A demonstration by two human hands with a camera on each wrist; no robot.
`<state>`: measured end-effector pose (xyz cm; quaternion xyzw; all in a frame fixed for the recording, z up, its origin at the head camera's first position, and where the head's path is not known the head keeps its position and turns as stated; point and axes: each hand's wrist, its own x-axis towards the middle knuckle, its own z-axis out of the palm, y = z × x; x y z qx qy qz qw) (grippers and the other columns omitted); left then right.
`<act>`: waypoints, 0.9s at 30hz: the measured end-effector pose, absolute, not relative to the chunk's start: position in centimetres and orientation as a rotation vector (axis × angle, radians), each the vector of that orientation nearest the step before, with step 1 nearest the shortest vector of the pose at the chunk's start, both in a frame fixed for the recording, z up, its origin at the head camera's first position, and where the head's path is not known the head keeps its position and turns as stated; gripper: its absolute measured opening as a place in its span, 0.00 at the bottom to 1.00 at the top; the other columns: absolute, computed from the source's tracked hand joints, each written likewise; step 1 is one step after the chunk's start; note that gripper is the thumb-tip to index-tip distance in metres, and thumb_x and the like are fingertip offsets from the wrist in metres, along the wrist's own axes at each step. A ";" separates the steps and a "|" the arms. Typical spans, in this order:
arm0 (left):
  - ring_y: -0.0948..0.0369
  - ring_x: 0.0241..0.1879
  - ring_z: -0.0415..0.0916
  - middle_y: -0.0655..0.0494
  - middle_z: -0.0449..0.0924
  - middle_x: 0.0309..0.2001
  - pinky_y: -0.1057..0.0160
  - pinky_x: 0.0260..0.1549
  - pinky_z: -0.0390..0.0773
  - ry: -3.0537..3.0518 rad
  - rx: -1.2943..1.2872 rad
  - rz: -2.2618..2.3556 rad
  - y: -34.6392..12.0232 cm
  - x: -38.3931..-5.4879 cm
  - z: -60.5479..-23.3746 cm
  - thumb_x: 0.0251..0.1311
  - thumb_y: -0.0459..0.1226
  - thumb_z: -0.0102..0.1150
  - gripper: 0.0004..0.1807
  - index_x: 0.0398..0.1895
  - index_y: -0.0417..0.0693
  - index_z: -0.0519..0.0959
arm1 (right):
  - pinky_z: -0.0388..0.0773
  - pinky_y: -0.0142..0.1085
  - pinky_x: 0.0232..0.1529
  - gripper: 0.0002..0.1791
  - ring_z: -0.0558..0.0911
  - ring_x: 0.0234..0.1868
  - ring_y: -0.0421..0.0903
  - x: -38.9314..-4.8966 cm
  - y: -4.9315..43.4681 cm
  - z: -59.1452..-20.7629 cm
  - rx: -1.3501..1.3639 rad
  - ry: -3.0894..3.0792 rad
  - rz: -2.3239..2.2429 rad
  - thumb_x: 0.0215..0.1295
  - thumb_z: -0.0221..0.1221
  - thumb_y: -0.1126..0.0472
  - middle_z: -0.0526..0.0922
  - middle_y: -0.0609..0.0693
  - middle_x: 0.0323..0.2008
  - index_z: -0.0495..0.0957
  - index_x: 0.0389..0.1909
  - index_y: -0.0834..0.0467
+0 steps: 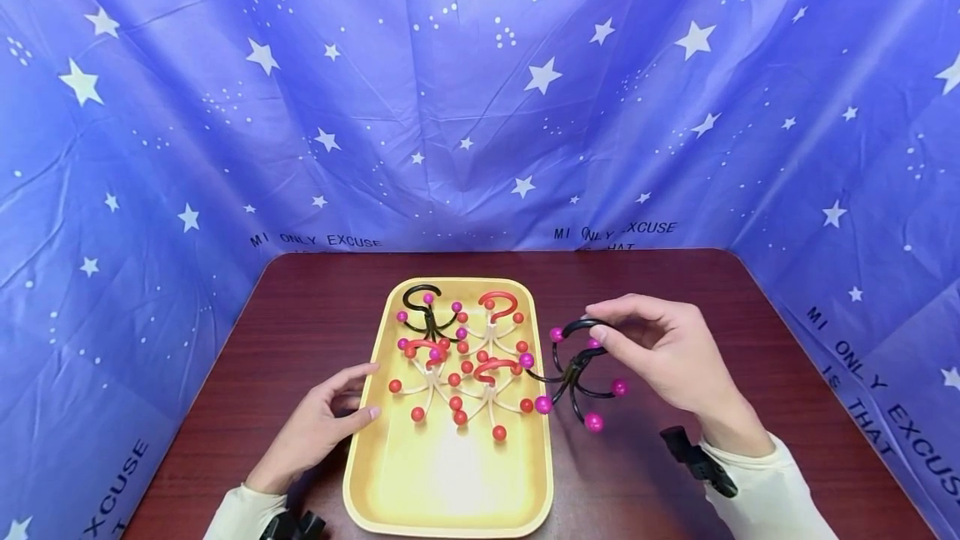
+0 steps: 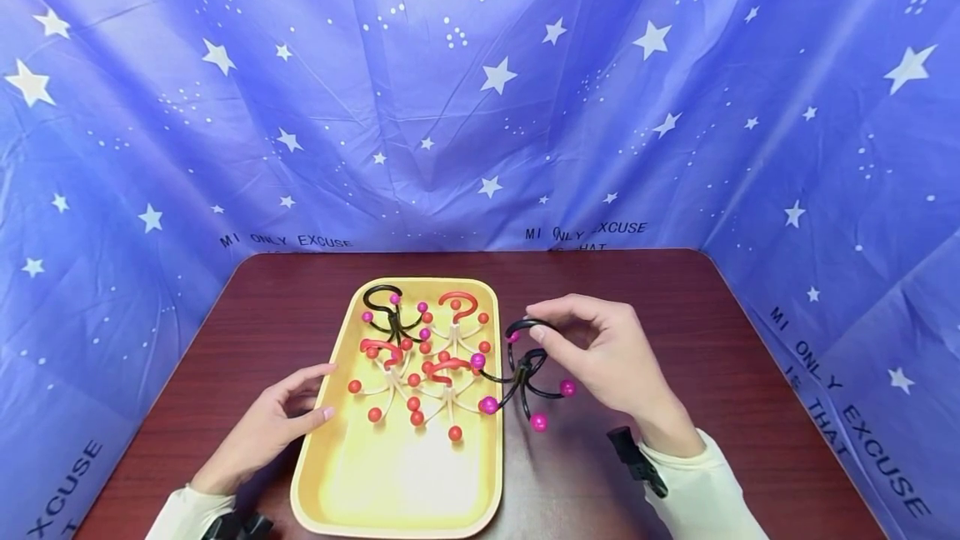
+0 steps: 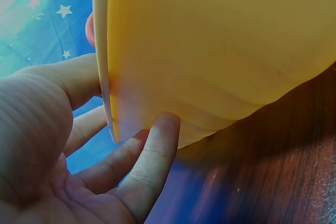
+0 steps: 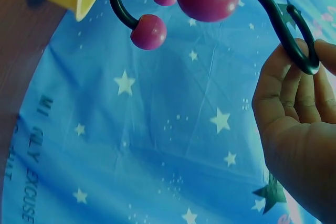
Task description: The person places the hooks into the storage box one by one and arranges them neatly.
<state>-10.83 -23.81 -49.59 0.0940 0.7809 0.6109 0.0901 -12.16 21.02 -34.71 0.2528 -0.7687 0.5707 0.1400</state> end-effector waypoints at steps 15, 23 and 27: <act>0.52 0.51 0.88 0.31 0.80 0.60 0.59 0.42 0.89 2.316 0.282 1.833 -23.9 -10.8 -49.6 0.66 0.33 0.71 0.35 0.75 0.42 0.71 | 0.87 0.30 0.36 0.15 0.88 0.36 0.38 -12.0 17.6 -35.6 0.861 -2.223 1.734 0.59 0.69 0.81 0.92 0.49 0.40 0.88 0.45 0.67; 0.52 0.51 0.88 0.30 0.80 0.60 0.60 0.42 0.89 2.325 0.291 1.835 -23.8 -10.8 -49.6 0.65 0.32 0.71 0.34 0.74 0.41 0.71 | 0.88 0.33 0.36 0.15 0.89 0.36 0.38 -11.7 16.6 -35.7 0.880 -2.266 1.763 0.59 0.69 0.80 0.92 0.53 0.40 0.88 0.46 0.64; 0.52 0.51 0.88 0.30 0.79 0.60 0.60 0.42 0.89 2.325 0.288 1.833 -23.8 -10.9 -49.5 0.65 0.32 0.71 0.34 0.74 0.41 0.71 | 0.88 0.34 0.34 0.15 0.89 0.35 0.39 -11.6 15.9 -35.8 0.908 -2.265 1.793 0.60 0.69 0.79 0.91 0.57 0.40 0.89 0.46 0.63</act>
